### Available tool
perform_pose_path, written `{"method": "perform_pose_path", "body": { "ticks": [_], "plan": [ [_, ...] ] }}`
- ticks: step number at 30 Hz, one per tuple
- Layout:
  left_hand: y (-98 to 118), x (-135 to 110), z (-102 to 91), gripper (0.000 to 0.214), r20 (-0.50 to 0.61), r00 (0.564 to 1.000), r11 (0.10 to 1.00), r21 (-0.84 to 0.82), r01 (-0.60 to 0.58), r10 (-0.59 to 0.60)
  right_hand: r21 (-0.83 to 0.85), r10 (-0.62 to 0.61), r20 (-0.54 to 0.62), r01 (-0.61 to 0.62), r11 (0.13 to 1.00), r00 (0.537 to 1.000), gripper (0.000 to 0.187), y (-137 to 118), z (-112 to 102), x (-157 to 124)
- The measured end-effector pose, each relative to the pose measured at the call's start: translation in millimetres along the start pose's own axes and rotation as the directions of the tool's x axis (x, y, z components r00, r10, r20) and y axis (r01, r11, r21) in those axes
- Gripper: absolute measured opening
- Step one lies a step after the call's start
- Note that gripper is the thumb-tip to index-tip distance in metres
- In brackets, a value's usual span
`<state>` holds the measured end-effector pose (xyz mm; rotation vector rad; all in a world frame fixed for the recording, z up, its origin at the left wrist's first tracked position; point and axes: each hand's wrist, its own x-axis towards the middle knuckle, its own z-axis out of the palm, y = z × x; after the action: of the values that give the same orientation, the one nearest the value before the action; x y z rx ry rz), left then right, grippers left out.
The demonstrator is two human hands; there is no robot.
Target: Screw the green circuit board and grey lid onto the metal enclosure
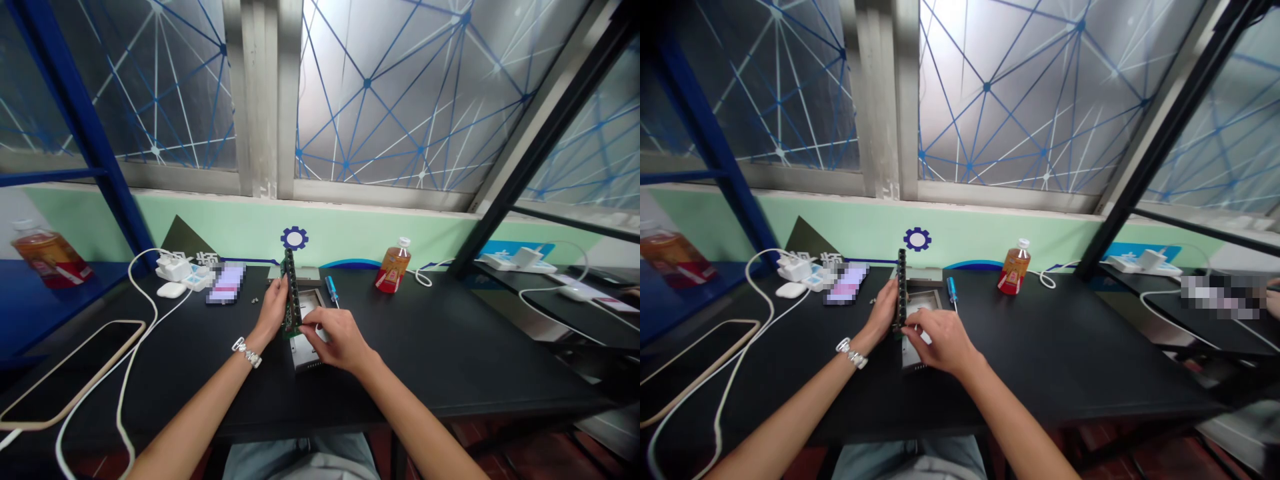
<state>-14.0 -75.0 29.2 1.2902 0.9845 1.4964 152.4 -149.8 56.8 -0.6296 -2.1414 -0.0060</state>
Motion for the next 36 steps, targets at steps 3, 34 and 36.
{"method": "perform_pose_path", "body": {
  "ticks": [3,34,36],
  "plan": [
    [-1.3,0.9,-1.0,0.053,-0.02,1.0,0.999,0.03,-0.015,0.015,0.015,0.011,0.014,-0.011,1.0,1.0,0.01,-1.3,-0.7,-0.1],
    [6.1,4.3,-4.2,0.049,-0.047,0.996,0.997,0.033,-0.071,0.073,0.037,0.02,0.055,-0.022,0.999,0.998,0.009,-6.2,1.5,2.0],
    [4.8,5.7,-5.5,0.049,-0.058,0.995,0.996,0.037,-0.077,0.079,0.049,0.032,0.066,-0.035,0.998,0.997,0.009,-6.5,1.3,2.1]
  ]
}}
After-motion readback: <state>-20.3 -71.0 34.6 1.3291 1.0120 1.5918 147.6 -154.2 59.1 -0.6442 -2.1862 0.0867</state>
